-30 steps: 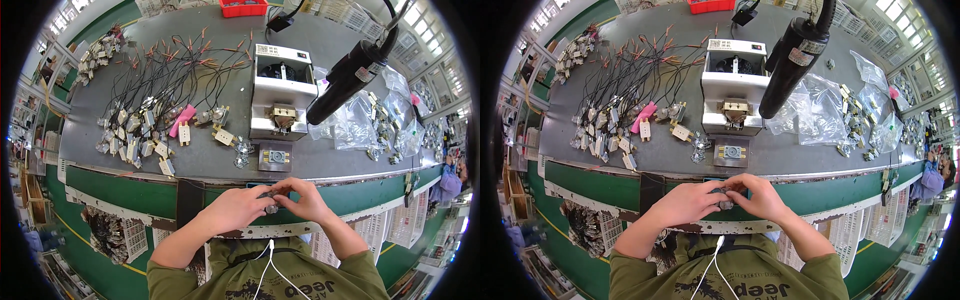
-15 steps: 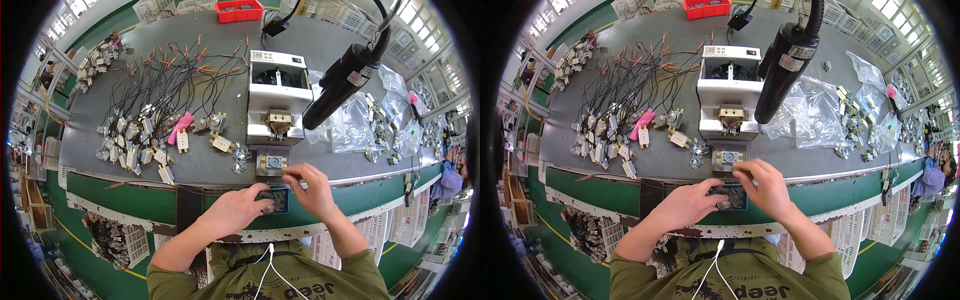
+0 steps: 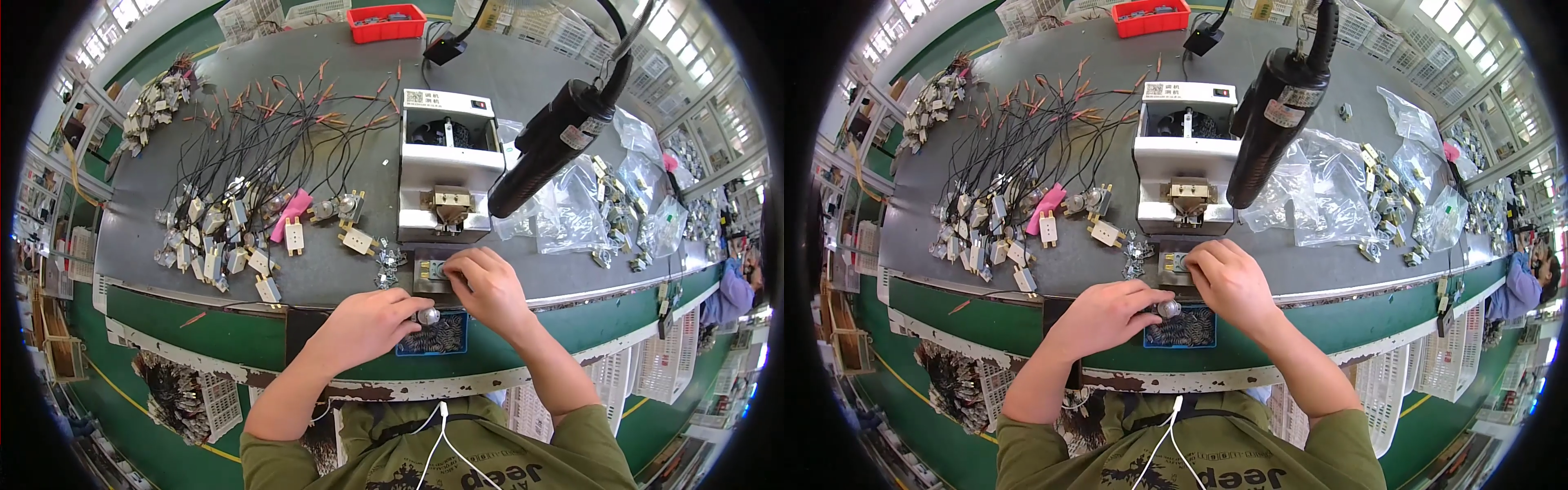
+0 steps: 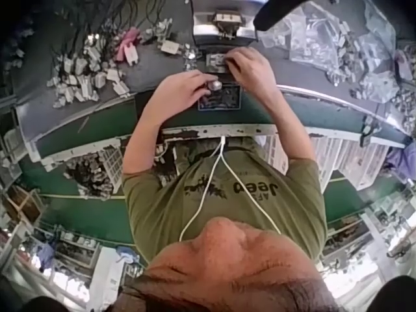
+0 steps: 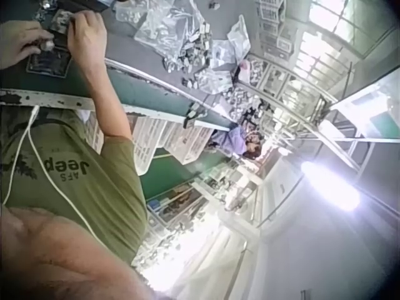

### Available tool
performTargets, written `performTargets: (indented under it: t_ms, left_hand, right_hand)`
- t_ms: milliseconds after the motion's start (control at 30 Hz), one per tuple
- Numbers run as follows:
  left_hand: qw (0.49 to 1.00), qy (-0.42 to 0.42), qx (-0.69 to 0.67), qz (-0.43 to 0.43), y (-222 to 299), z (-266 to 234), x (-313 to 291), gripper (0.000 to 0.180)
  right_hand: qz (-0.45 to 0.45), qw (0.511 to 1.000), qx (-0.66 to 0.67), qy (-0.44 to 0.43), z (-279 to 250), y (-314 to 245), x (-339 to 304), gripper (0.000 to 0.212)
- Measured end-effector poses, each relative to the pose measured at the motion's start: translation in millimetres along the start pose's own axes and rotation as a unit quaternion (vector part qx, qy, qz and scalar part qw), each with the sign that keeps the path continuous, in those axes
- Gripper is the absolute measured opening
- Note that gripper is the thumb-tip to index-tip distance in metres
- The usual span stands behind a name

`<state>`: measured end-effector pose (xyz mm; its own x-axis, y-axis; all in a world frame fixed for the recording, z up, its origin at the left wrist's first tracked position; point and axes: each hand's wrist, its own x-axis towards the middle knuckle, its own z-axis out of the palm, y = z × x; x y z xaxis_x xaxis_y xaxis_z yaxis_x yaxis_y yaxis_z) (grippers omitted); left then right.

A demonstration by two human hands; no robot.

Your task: Assembling electronic components onto a circuit board using a suspended power tool.

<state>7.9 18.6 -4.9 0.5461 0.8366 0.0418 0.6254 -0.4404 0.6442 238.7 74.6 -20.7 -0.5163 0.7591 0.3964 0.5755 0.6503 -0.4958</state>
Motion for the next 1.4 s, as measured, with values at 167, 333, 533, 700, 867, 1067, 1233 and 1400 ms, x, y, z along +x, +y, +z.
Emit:
performTargets:
  t_ms: [167, 333, 533, 700, 867, 1067, 1233, 1400]
  left_hand:
    - [1.0, 0.012, -0.003, 0.006, -0.6, -1.9, 4.1, 0.036]
    - [1.0, 0.021, -0.006, 0.005, 1.8, -5.2, 3.2, 0.036]
    - [1.0, 0.026, 0.0, 0.016, 8.9, -7.3, 8.7, 0.035]
    - [0.999, 0.031, -0.003, 0.02, 13.9, -8.7, 12.2, 0.036]
    - [0.999, 0.043, 0.007, 0.03, 13.5, -7.7, 13.7, 0.038]
    - [0.998, 0.06, 0.016, 0.028, 13.6, -9.1, 12.6, 0.039]
    - [0.997, 0.078, -0.004, 0.015, 2.9, -19.7, 18.3, 0.038]
    - [0.996, 0.088, 0.004, 0.002, -1.1, -16.6, 38.5, 0.036]
  right_hand:
    - [0.0, 1.0, -0.023, 0.001, -1.7, -3.8, 1.5, 0.015]
    - [0.025, 1.0, -0.01, 0.008, -13.4, -11.0, 0.5, 0.025]
    - [0.211, 0.925, 0.283, -0.14, -19.6, -32.3, -22.5, 0.043]
    - [0.245, 0.901, 0.326, -0.148, -19.3, -26.6, -25.9, 0.043]
    - [0.281, 0.847, 0.44, -0.1, -12.9, -17.5, -35.1, 0.038]
    - [0.262, 0.924, 0.27, -0.069, -21.1, -13.6, -37.2, 0.032]
    - [0.146, 0.984, 0.092, 0.041, -47.5, 5.7, -28.6, 0.053]
    - [-0.023, 0.946, 0.135, 0.292, -70.8, 11.7, 34.3, 0.079]
